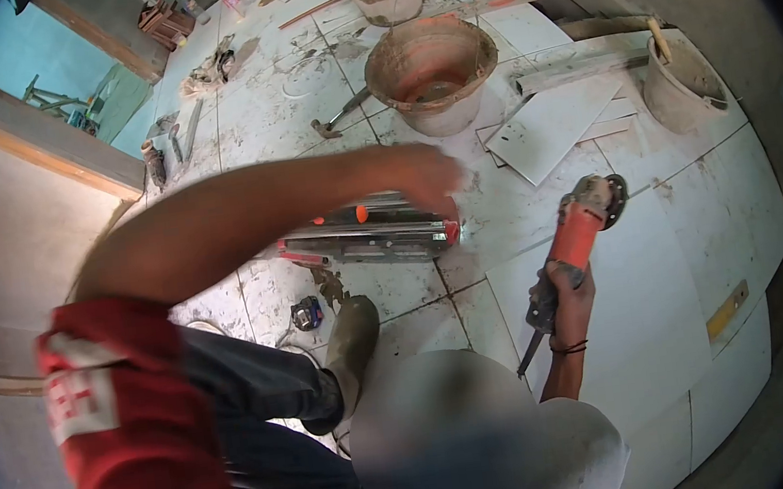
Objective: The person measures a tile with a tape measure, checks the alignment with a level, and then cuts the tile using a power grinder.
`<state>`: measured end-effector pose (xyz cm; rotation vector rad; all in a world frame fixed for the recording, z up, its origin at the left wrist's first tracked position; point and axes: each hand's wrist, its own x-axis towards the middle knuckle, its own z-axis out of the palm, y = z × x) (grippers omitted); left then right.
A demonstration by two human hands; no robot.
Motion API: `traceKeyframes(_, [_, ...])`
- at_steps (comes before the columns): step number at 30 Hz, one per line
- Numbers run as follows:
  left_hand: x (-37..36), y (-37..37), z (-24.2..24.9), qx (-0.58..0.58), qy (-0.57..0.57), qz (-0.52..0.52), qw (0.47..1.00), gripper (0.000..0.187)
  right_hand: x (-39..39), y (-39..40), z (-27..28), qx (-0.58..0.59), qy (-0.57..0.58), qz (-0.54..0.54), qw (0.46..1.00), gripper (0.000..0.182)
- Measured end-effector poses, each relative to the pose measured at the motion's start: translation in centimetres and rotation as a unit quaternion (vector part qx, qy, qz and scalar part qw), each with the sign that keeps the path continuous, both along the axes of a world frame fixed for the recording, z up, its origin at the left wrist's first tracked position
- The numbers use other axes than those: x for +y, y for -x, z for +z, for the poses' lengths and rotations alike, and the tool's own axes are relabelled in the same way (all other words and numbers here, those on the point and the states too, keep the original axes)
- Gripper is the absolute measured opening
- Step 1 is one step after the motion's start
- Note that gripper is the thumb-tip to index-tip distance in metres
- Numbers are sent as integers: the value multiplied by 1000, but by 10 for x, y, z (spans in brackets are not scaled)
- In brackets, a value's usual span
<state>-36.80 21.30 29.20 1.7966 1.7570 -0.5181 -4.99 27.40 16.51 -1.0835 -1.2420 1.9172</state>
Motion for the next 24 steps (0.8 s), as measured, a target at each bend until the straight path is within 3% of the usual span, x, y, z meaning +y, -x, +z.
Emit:
traceKeyframes(2, [-57,40,38,61,6,5,998,69,-9,2,-19,-39,-27,9,999,41])
traceKeyframes(4, [-95,67,46,116,23,16,993,73,-19,3,-40,-71,-59,31,995,46])
traceKeyframes(6, [-143,88,34,108,8,72,992,83,-27,5,-62,-101,-160,41,981,59])
traceKeyframes(9, [-174,94,-14,60,-85,140,985,97,-29,10,-66,-145,-190,79,968,74])
traceKeyframes(12, [-165,72,-56,10,-140,227,964,110,-34,27,-52,-198,-223,82,951,80])
traceKeyframes(15, [-147,51,-100,41,-223,230,946,114,-35,29,-54,-272,-285,72,916,77])
traceKeyframes(18, [-132,41,-125,5,-245,249,937,115,-42,27,-39,-287,-237,71,925,74])
traceKeyframes(19, [-125,44,-135,-10,-231,248,941,115,-45,25,-33,-296,-197,70,932,70])
traceKeyframes(24, [-106,61,-144,13,-190,234,953,98,-52,28,-43,-333,-256,27,907,73])
